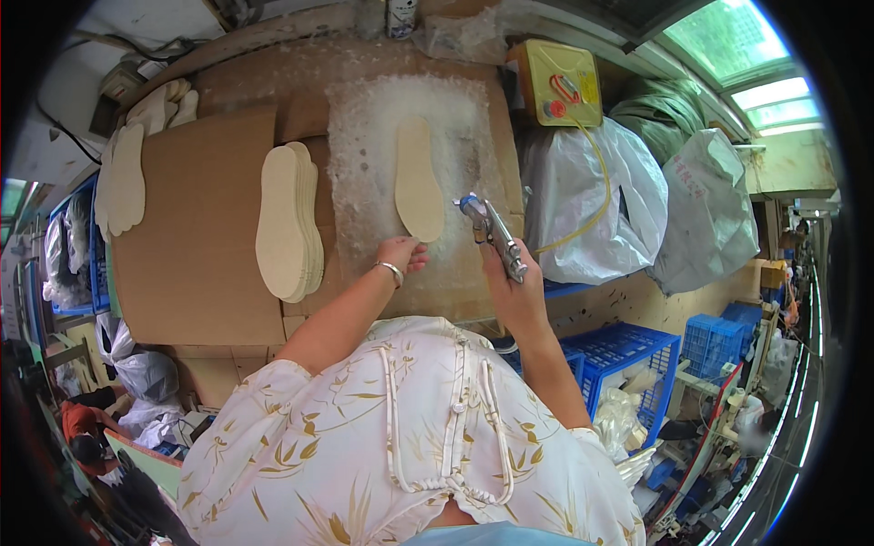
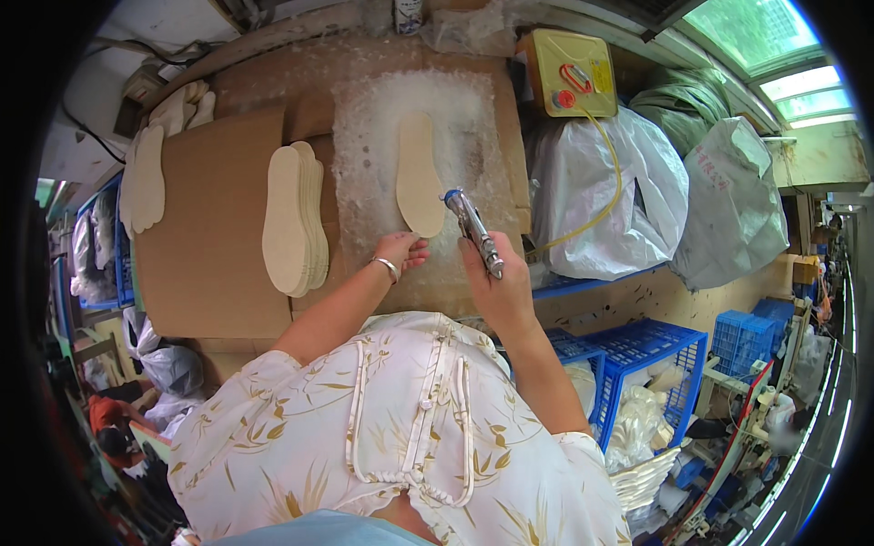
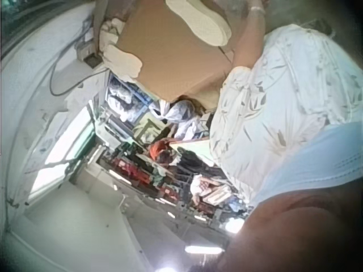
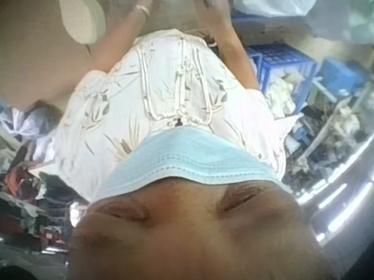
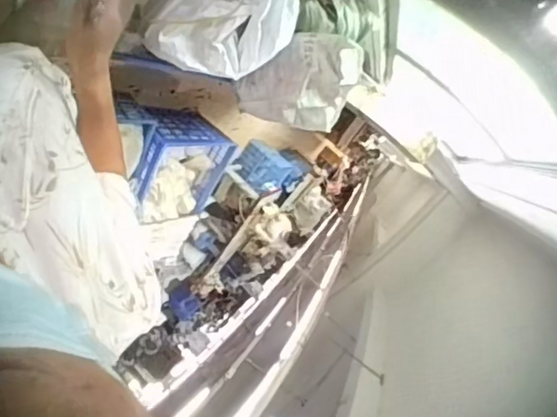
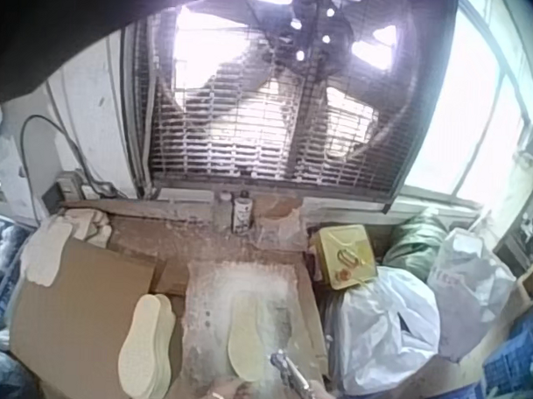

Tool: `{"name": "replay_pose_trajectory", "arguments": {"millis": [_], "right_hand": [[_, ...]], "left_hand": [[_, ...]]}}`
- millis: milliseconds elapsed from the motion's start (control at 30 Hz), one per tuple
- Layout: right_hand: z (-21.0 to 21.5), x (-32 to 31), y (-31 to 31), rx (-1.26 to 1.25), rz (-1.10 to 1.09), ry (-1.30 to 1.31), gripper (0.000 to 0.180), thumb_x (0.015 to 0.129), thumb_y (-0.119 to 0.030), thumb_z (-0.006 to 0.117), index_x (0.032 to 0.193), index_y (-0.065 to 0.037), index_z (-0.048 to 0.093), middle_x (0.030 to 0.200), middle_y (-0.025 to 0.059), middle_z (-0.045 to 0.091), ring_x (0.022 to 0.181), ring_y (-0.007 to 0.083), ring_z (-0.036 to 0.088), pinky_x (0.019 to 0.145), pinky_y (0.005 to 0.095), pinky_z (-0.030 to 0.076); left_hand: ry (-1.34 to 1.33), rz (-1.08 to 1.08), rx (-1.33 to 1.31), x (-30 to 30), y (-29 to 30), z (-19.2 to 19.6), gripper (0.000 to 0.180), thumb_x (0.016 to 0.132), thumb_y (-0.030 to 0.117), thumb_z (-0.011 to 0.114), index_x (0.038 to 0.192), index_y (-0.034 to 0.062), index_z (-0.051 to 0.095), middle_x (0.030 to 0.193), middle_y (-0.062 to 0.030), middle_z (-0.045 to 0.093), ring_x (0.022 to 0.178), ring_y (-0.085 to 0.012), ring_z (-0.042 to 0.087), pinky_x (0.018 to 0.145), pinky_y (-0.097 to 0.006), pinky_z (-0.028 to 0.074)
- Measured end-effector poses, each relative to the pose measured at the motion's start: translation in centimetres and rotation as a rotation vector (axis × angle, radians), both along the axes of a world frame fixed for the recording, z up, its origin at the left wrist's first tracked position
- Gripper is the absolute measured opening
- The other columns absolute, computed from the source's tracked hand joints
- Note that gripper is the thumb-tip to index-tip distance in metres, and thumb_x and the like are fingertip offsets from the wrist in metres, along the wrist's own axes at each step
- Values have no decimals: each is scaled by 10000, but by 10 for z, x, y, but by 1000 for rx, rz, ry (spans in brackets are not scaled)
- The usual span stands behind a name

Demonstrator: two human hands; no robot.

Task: Applying a spray coating or adhesive to shoe insoles using a pneumatic spray gun.

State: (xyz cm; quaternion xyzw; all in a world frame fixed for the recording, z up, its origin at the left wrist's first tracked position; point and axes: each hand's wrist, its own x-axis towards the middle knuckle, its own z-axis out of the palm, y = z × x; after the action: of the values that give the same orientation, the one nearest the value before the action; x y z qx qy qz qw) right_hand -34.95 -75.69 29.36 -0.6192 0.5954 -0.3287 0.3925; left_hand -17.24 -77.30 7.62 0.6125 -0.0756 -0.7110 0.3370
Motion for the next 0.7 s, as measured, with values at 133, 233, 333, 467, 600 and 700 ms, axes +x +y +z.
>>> {"name": "replay_pose_trajectory", "arguments": {"millis": [133, 233, 333, 467, 600, 700], "right_hand": [[1, -3, 0, -7, -16, 46, 240, 915, -248, 612, 944, -13, 569, 684, 132, 567, 586, 238, 528, 582, 334, 440], [3, -8, 7, 40, 10, 44, 237, 914, -242, 612, 952, -12, 570, 693, 139, 578, 589, 248, 533, 582, 334, 442], [2, -9, 8, 34, 14, 49, 226, 912, -229, 614, 956, -12, 570, 693, 141, 580, 588, 252, 532, 579, 333, 441], [3, -11, 10, 28, -13, 57, 219, 911, -222, 615, 963, -15, 571, 685, 144, 576, 583, 257, 530, 577, 336, 443], [3, -11, 6, 29, 51, 62, 231, 911, -237, 616, 954, -15, 570, 691, 150, 579, 587, 277, 540, 576, 348, 444], [-1, -9, -5, -11, -3, 68, 239, 910, -246, 619, 945, -16, 566, 689, 152, 577, 588, 286, 547, 571, 351, 441]], "left_hand": [[-6, -2, 14, 0, 0, 0, 206, 927, 188, 545, 1027, 10, 569, 943, -101, 657, 748, -208, 667, 602, -289, 559], [-2, 2, 21, -1, 0, 1, 206, 926, 188, 547, 1026, 9, 568, 941, -101, 658, 747, -208, 667, 606, -291, 559], [-11, 6, 17, -1, 0, 1, 204, 924, 187, 548, 1021, 9, 569, 940, -103, 659, 747, -207, 667, 606, -290, 559], [-9, 7, 24, -1, 0, 0, 202, 922, 188, 555, 1015, 10, 571, 943, -106, 659, 750, -209, 669, 605, -290, 558], [-12, 0, 14, -1, -1, 0, 205, 919, 188, 560, 1012, 6, 571, 945, -108, 658, 752, -209, 670, 605, -287, 559], [-7, -2, 11, -1, -1, -1, 206, 920, 188, 558, 1010, 3, 571, 944, -107, 659, 747, -206, 670, 601, -283, 560]]}}
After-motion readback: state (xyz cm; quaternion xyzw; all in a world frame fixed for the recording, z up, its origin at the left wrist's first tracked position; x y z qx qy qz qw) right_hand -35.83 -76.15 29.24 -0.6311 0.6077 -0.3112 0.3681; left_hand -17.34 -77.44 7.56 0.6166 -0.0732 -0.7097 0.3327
